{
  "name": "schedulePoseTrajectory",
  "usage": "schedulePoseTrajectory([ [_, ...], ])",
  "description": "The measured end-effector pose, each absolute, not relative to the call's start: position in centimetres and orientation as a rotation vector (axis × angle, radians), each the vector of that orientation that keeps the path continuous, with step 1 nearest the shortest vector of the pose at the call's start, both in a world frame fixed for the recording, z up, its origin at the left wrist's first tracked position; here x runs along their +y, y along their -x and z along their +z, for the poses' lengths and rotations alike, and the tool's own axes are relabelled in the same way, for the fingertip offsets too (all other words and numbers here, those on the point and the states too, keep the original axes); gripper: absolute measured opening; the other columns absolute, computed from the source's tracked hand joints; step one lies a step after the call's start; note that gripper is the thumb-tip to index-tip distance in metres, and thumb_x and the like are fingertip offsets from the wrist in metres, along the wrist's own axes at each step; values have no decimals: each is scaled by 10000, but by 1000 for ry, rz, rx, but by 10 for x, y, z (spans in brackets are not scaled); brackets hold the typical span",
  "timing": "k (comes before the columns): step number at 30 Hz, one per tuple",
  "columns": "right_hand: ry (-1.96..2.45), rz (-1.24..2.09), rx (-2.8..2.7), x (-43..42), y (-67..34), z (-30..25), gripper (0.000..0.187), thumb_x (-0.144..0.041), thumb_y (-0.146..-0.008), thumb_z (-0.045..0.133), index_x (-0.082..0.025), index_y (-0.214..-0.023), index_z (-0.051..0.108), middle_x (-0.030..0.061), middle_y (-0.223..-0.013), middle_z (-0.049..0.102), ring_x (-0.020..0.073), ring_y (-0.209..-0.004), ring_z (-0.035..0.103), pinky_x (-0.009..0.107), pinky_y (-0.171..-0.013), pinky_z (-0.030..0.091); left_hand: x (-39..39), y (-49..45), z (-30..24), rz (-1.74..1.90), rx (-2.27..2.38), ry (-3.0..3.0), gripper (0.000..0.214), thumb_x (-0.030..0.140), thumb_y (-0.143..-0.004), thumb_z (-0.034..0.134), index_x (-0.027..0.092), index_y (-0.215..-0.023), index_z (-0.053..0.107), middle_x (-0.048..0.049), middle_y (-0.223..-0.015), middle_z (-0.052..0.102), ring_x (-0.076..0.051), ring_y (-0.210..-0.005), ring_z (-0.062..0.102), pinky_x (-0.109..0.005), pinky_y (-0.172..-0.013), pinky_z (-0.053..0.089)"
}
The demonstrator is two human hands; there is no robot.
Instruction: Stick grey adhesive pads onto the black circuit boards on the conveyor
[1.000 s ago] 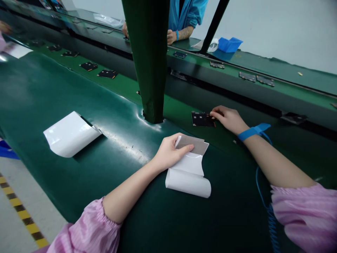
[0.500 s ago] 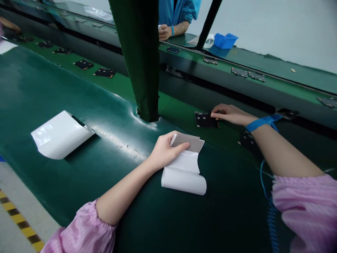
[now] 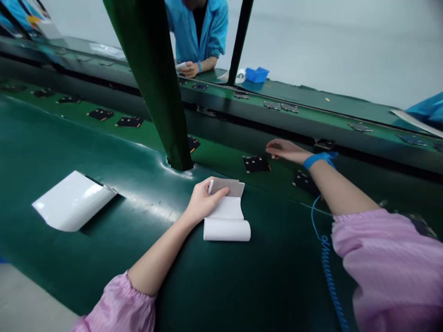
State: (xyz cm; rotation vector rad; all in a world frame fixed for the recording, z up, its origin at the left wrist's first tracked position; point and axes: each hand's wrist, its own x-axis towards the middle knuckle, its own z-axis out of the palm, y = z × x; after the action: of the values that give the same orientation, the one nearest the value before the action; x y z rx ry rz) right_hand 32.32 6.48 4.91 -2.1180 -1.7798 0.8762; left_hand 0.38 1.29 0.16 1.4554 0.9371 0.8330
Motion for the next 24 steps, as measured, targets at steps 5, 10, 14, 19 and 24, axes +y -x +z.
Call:
schedulePoseTrajectory([
  [5,2251,580,-1620,-26,-368,67,508,-617,-770,538,-227,-1095,549,213,-1210,582,391,-1092,572,505,-896,463,13,-5,3,847,925,-1439,212,338,-711,680,149,-777,610,-27,-744,668,-156,-680,606,-244,-597,446],
  [10,2513,599,-1496,-119,-410,45,664,-600,-573,701,-254,-1126,574,255,-1372,457,471,-1198,513,524,-911,491,13,-4,5,869,968,-1506,212,351,-688,685,155,-728,615,-27,-715,678,-166,-667,609,-251,-589,458],
  [14,2488,508,-1509,-139,-408,35,704,-722,-549,617,-251,-1072,607,191,-1357,490,459,-1248,471,568,-999,441,13,-3,4,864,990,-1557,238,380,-683,697,160,-735,624,-27,-705,677,-170,-653,603,-247,-564,443],
  [19,2496,480,-1424,-145,-403,49,632,-662,-562,626,-234,-1025,581,207,-1398,428,452,-1277,436,548,-1020,420,14,-3,6,881,1013,-1558,252,383,-657,707,154,-731,631,-41,-723,684,-172,-662,599,-253,-582,442],
  [24,2425,197,-1354,-152,-413,87,567,-548,-570,673,-240,-1026,535,229,-1381,408,418,-1280,423,491,-998,435,12,-4,7,880,1001,-1531,258,389,-656,705,155,-698,605,-27,-670,644,-154,-613,563,-249,-547,415],
])
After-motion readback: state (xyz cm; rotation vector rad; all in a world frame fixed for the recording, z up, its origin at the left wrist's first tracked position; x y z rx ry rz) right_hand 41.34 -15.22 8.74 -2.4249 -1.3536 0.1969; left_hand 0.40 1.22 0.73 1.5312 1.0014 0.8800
